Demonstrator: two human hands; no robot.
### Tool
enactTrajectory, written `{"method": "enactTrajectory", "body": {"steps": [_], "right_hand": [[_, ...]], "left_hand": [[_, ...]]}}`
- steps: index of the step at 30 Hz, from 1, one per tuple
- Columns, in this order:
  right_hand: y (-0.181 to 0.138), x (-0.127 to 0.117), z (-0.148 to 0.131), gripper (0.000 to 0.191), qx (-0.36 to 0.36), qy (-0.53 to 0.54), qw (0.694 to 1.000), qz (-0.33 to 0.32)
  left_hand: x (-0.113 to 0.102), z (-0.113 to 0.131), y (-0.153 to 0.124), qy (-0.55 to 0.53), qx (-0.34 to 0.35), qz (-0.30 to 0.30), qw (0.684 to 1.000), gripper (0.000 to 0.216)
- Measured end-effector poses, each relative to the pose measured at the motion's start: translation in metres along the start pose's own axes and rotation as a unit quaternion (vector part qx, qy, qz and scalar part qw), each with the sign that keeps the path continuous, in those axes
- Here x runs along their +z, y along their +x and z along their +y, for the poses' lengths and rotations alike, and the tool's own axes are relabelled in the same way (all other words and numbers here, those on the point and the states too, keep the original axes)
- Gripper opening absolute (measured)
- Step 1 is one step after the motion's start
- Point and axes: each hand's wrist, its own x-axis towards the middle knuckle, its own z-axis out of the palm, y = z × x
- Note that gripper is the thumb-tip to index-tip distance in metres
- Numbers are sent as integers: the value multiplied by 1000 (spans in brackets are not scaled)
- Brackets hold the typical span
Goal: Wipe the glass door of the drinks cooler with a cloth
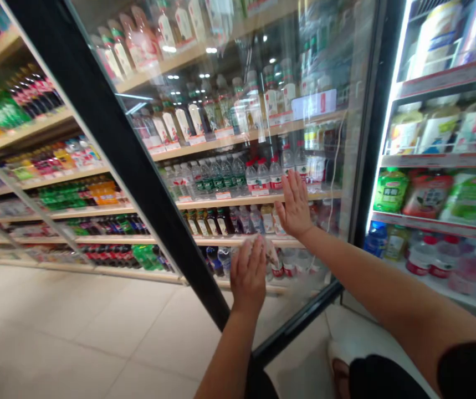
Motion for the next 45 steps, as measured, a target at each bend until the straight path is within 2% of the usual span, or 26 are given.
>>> {"method": "enactTrajectory", "body": {"steps": [1, 3, 7, 9, 14, 16, 18, 21, 23, 25, 28, 30, 32, 36, 37, 39, 42, 44, 45], "right_hand": [[0, 0, 0, 67, 0, 0, 1000, -1], [0, 0, 0, 67, -3, 1, 1000, 1], [-1, 0, 1, 65, -10, 3, 1000, 9], [-1, 0, 1, 65, -7, 6, 1000, 9], [-2, 2, 2, 66, -7, 9, 1000, -1], [-1, 3, 2, 66, -8, 6, 1000, -1], [-1, 2, 1, 66, -6, -1, 1000, -2], [-1, 1, 1, 66, 1, -8, 1000, -6], [0, 1, 0, 67, -2, -6, 1000, -6], [0, 1, 0, 66, -7, -4, 1000, 2], [0, 1, 0, 66, -6, -1, 1000, 8], [0, 1, 0, 67, -7, 4, 1000, 7], [0, 1, -1, 67, -11, 14, 1000, 11], [1, 4, 1, 66, -5, 46, 999, 21], [2, 5, 2, 65, -1, 61, 998, 20], [5, 1, 3, 63, 7, 106, 994, 12], [7, -31, -8, 52, 52, 217, 975, 16], [0, -73, -27, 43, 108, 292, 949, 39], [-6, -99, -39, 40, 125, 320, 938, 47]], "left_hand": [[2, 7, -13, -5, 25, -22, 999, 46], [3, 15, -30, 5, 21, -50, 999, 51], [-7, 2, -24, 51, -125, -31, 990, 63], [-10, -1, -27, 54, -160, -22, 985, 70], [0, 36, -97, 38, -172, -75, 981, 78], [5, 42, -106, 43, -182, -83, 979, 77], [6, 32, -83, 52, -188, -55, 979, 74], [6, 2, -19, 36, -180, 24, 983, 69], [7, -7, 11, 29, -173, 43, 984, 66], [10, 0, 13, 22, -134, 26, 990, 62], [17, 20, -14, -9, -21, -47, 999, 57], [17, 22, -21, -21, 18, -72, 997, 56], [11, 11, -3, -9, -5, -53, 999, 58], [1, -20, 67, 3, -67, 33, 997, 60], [3, -20, 76, -4, -67, 36, 997, 60], [13, -9, 73, -22, -27, 14, 999, 57], [31, 17, 39, -41, 94, -20, 995, 49], [33, 23, 27, -41, 113, -15, 993, 48], [30, 19, 29, -38, 104, -14, 994, 49]]}}
